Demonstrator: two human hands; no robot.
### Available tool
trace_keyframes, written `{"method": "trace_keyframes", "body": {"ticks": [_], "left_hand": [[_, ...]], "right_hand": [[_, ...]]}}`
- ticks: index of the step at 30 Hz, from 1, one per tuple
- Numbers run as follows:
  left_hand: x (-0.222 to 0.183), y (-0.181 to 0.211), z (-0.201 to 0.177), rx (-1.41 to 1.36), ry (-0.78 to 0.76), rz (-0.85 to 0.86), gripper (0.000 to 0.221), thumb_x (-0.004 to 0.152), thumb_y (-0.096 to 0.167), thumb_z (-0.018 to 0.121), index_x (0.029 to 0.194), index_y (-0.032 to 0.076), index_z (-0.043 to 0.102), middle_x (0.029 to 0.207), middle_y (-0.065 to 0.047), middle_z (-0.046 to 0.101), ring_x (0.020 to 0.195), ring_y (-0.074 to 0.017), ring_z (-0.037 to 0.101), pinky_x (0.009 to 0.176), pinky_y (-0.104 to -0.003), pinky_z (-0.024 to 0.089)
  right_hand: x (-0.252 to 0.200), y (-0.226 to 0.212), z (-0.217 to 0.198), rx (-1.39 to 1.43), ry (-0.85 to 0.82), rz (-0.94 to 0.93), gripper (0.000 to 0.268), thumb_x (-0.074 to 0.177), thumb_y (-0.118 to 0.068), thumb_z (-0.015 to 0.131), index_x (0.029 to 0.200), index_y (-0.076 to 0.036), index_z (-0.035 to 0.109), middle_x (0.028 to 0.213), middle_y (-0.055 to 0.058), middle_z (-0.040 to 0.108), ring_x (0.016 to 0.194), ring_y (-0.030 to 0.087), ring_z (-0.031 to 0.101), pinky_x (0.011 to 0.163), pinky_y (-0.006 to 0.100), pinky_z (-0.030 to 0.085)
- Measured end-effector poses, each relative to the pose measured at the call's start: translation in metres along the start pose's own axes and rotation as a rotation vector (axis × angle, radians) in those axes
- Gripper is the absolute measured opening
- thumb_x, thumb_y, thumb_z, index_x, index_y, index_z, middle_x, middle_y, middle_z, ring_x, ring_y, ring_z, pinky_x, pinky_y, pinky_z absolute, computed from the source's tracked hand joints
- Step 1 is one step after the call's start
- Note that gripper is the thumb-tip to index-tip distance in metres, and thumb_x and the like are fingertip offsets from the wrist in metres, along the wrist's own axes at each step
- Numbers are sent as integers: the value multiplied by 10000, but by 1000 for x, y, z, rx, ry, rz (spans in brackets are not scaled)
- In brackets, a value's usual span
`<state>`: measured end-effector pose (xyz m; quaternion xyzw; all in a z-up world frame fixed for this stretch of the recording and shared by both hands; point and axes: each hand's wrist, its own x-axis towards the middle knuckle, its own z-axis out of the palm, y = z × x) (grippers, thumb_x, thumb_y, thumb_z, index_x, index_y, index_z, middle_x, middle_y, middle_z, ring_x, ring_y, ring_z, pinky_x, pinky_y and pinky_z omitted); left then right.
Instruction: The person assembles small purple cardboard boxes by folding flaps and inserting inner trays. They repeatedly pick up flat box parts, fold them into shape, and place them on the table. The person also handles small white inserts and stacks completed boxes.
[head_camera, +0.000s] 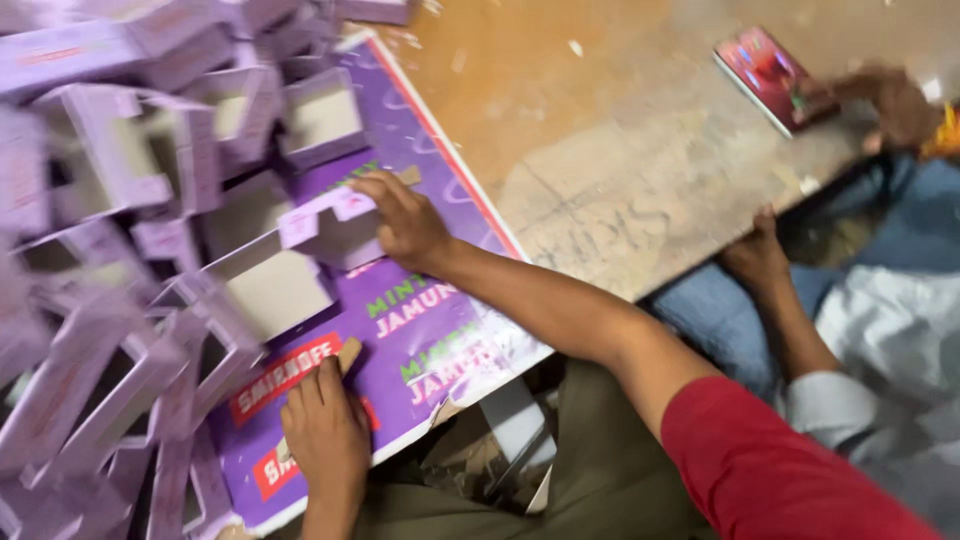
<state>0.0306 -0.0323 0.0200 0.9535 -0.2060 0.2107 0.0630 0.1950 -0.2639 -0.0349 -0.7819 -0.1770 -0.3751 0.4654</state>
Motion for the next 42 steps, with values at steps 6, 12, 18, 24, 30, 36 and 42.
{"method": "trace_keyframes", "body": {"ticks": [6, 12, 18, 24, 30, 36, 42], "left_hand": [[82, 24, 61, 197, -147, -25, 384, 886, 157, 639, 1233, -6, 625, 922, -135, 657, 816, -322, 664, 658, -443, 524], [147, 55, 103, 394, -29, -7, 187, 1099, 233, 619, 1145, 54, 648, 845, -61, 655, 695, -238, 681, 528, -375, 506], [139, 36, 98, 293, -190, 129, 234, 902, 206, 695, 999, 18, 595, 885, -136, 622, 804, -295, 670, 745, -392, 563], [159, 50, 89, 271, -186, 156, 200, 939, 180, 687, 1022, 10, 622, 898, -139, 637, 817, -295, 673, 714, -386, 541], [172, 72, 107, 168, -143, 139, 174, 959, 154, 675, 1051, 10, 641, 922, -141, 648, 824, -295, 677, 720, -387, 536], [169, 55, 119, 136, -118, 129, 155, 979, 128, 663, 1080, 11, 659, 945, -143, 660, 831, -295, 680, 726, -388, 532], [147, 37, 133, 80, -97, 127, 145, 999, 102, 651, 1109, 12, 678, 969, -145, 672, 838, -295, 683, 732, -389, 528]], "right_hand": [[8, 15, -9, -2, 50, 103, 612, 718, 66, 524, 1305, -104, 553, 1308, 124, 633, 1159, 340, 677, 979, 384, 588], [17, 17, -9, -163, 107, -13, 470, 783, -72, 691, 1234, -138, 574, 1288, 42, 620, 1082, 248, 694, 879, 332, 595], [2, 32, 16, -165, -11, -7, 576, 782, -176, 768, 1317, -239, 563, 1299, -18, 598, 1032, 148, 704, 835, 269, 584], [-5, 39, 25, -174, -35, -126, 512, 826, -209, 787, 1286, -218, 562, 1319, 62, 543, 1072, 249, 673, 886, 339, 592], [-10, 30, 19, -238, -14, -132, 409, 836, -373, 798, 1151, -214, 593, 1210, 56, 590, 1097, 278, 672, 888, 353, 596], [-5, 28, 16, -292, -22, -95, 357, 867, -350, 792, 1136, -196, 616, 1214, 51, 591, 1057, 265, 685, 849, 348, 587], [-5, 25, 5, -215, -61, -37, 421, 880, -376, 786, 1235, -225, 617, 1308, 40, 596, 992, 208, 707, 829, 310, 596]]}}
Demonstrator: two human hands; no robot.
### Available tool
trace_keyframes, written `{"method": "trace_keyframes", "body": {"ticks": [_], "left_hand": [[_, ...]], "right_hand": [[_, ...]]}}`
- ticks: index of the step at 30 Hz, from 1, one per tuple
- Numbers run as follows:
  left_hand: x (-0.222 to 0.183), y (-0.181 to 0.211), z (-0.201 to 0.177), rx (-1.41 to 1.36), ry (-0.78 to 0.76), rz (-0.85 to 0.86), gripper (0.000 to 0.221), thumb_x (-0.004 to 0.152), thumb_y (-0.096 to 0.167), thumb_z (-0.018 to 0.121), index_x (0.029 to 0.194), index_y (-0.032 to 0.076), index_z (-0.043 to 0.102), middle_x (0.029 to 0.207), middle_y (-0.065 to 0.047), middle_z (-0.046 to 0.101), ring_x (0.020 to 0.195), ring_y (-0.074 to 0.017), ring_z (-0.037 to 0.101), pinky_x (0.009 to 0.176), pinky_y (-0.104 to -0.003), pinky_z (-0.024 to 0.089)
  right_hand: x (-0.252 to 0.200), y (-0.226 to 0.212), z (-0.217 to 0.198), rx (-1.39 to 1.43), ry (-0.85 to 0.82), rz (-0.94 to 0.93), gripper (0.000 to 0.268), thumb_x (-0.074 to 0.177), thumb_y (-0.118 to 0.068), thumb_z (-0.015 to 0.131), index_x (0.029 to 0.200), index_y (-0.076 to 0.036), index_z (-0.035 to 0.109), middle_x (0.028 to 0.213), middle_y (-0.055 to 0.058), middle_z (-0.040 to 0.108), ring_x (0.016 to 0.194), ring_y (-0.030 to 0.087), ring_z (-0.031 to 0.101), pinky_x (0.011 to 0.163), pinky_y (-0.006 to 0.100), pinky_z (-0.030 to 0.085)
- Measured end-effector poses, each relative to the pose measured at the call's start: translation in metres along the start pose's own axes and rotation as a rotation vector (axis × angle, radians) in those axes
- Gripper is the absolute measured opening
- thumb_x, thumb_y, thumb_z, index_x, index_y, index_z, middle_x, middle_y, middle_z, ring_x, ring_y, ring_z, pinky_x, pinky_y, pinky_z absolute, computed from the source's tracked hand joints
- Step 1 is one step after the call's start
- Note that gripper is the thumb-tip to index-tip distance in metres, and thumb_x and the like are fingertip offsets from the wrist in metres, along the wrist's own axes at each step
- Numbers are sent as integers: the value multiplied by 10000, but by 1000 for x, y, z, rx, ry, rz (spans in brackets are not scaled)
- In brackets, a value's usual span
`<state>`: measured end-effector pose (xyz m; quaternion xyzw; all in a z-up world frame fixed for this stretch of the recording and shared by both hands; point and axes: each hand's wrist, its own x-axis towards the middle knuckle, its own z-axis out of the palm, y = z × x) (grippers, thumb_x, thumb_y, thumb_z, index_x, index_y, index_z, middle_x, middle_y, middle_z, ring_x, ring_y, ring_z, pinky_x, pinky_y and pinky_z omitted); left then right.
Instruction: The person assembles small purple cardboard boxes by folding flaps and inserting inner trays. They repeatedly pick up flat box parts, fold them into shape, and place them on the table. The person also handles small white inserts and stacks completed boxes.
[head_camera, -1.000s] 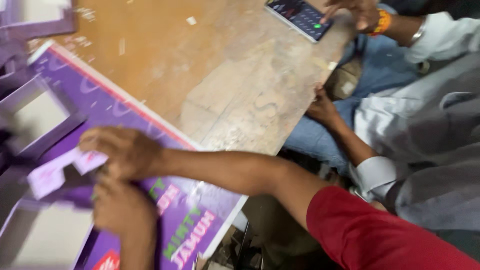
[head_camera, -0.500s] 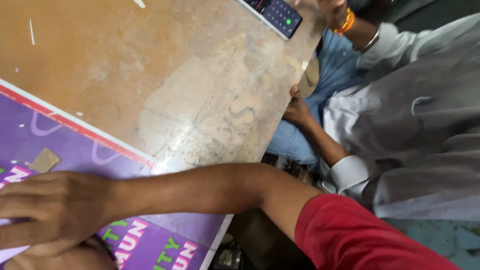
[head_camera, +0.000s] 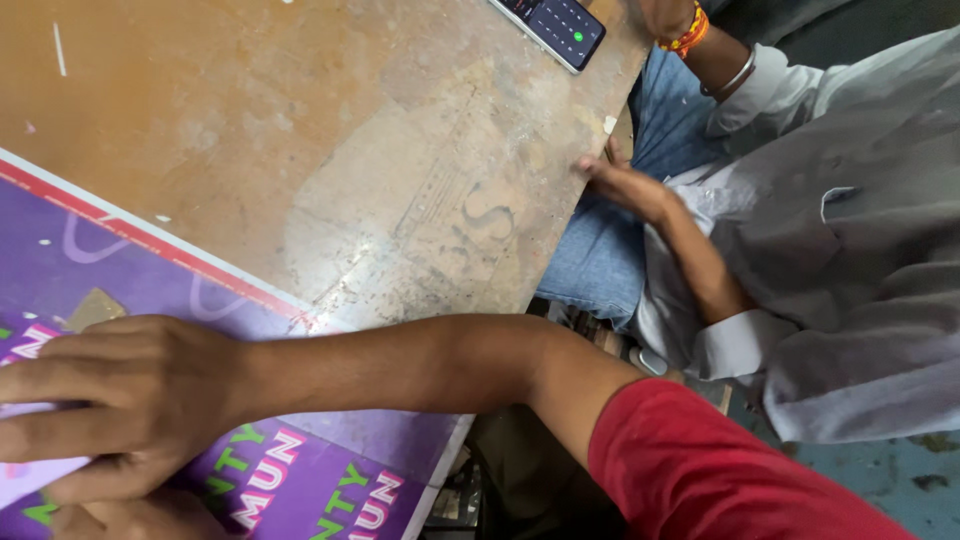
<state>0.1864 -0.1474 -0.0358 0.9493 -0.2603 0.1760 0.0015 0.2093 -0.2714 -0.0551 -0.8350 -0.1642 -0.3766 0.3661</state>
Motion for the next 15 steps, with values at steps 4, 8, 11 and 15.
{"method": "trace_keyframes", "body": {"ticks": [4, 8, 11, 15], "left_hand": [[-7, -4, -11, -15, -3, -35, 145, 1012, 85, 644, 1129, 12, 690, 985, -146, 680, 843, -295, 685, 736, -389, 525], [-22, -5, -34, 50, -169, -48, 187, 941, 142, 651, 1057, -2, 679, 911, -150, 649, 806, -317, 675, 692, -414, 515], [-24, -4, -37, 125, -101, 8, 158, 980, 178, 649, 1000, 21, 655, 911, -113, 622, 830, -284, 656, 720, -400, 496], [-27, -7, -28, 28, -63, 55, 173, 984, 174, 637, 1050, 14, 642, 1014, -118, 625, 897, -291, 635, 769, -407, 487]], "right_hand": [[6, -2, -11, 32, -50, 5, 489, 910, -331, 779, 1356, -266, 588, 1389, -9, 596, 1018, 147, 724, 850, 278, 599], [10, -4, -15, 15, 6, -6, 518, 884, -282, 784, 1353, -271, 564, 1331, -41, 589, 1027, 131, 711, 848, 267, 590], [16, -4, -25, 41, 13, -52, 543, 829, -294, 806, 1302, -205, 555, 1291, 9, 599, 1047, 188, 701, 799, 312, 575], [24, -5, -33, 91, 16, -71, 567, 827, -294, 820, 1301, -164, 537, 1299, 58, 577, 1084, 245, 684, 846, 354, 584]]}}
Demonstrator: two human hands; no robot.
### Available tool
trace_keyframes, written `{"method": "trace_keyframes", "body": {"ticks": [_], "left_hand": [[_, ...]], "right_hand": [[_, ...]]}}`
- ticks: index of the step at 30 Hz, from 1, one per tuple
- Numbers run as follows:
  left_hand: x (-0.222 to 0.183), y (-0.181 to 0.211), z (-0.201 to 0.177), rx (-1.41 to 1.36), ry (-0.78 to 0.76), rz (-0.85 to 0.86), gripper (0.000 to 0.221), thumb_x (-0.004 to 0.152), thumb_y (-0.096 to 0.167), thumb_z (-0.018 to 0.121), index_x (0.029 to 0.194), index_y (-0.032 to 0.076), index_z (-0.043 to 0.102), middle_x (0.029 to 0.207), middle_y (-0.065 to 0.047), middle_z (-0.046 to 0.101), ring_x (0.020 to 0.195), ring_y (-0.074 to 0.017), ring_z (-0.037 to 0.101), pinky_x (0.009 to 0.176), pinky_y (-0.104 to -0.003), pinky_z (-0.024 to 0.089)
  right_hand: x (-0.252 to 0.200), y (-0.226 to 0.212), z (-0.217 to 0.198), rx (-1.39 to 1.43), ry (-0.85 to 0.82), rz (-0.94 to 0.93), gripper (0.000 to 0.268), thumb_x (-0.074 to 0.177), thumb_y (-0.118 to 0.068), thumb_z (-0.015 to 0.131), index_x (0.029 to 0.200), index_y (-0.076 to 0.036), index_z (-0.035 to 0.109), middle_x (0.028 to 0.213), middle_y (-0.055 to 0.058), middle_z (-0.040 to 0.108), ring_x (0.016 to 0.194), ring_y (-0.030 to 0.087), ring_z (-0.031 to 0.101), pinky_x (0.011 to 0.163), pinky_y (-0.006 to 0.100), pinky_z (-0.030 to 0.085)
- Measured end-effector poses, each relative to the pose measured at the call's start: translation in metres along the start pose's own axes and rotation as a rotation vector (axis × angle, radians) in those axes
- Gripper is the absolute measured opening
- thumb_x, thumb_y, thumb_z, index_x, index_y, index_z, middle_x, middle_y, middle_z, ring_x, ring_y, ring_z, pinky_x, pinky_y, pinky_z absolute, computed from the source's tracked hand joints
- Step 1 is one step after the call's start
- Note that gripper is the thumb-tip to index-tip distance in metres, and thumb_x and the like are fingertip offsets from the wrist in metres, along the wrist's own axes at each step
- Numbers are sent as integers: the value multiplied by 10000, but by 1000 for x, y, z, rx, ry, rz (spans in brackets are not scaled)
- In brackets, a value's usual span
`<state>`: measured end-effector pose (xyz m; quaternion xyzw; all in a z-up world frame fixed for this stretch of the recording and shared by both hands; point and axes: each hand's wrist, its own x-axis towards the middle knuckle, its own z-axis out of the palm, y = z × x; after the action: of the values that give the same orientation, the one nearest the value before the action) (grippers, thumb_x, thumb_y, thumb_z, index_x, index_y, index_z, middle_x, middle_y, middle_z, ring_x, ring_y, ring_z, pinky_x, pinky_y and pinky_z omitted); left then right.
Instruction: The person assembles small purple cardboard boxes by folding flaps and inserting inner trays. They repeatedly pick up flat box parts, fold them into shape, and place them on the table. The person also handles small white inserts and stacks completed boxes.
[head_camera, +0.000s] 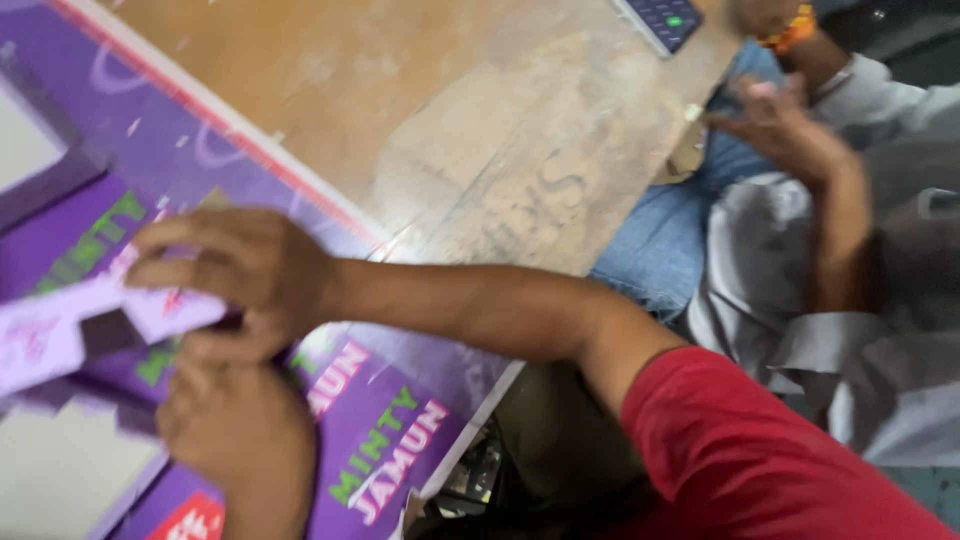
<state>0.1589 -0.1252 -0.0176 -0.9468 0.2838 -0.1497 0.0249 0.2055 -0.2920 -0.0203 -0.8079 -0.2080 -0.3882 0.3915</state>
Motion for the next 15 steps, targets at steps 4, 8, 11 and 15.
{"method": "trace_keyframes", "body": {"ticks": [4, 8, 11, 15], "left_hand": [[0, 2, 14, -22, 27, -54, 373, 920, 203, 633, 1228, -6, 649, 1025, -112, 630, 913, -283, 650, 791, -422, 489], [4, 7, 16, 56, 91, -110, 327, 1031, 217, 607, 1299, 33, 643, 996, -70, 625, 885, -221, 657, 746, -373, 519], [3, 9, 13, 242, 111, -225, 418, 1026, 177, 601, 1423, 49, 601, 997, -39, 614, 861, -162, 650, 684, -283, 527], [-2, 4, 8, 322, 70, -314, 455, 980, 167, 626, 1424, 72, 595, 975, -27, 616, 792, -135, 639, 604, -257, 514]], "right_hand": [[-5, 5, 2, 128, -41, 42, 596, 828, -217, 822, 1328, -114, 513, 1329, 149, 560, 1151, 291, 662, 911, 349, 591], [-13, 20, 7, 216, -33, 39, 488, 907, -74, 695, 1355, -87, 502, 1396, 188, 580, 1222, 315, 651, 1018, 380, 580], [-24, 27, 4, 25, 2, 75, 392, 901, -25, 606, 1292, -27, 578, 1194, 191, 665, 1074, 350, 691, 880, 434, 581], [-23, 37, -2, -27, 49, 28, 263, 820, 1, 606, 1081, -3, 580, 837, 161, 582, 733, 361, 560, 664, 459, 438]]}}
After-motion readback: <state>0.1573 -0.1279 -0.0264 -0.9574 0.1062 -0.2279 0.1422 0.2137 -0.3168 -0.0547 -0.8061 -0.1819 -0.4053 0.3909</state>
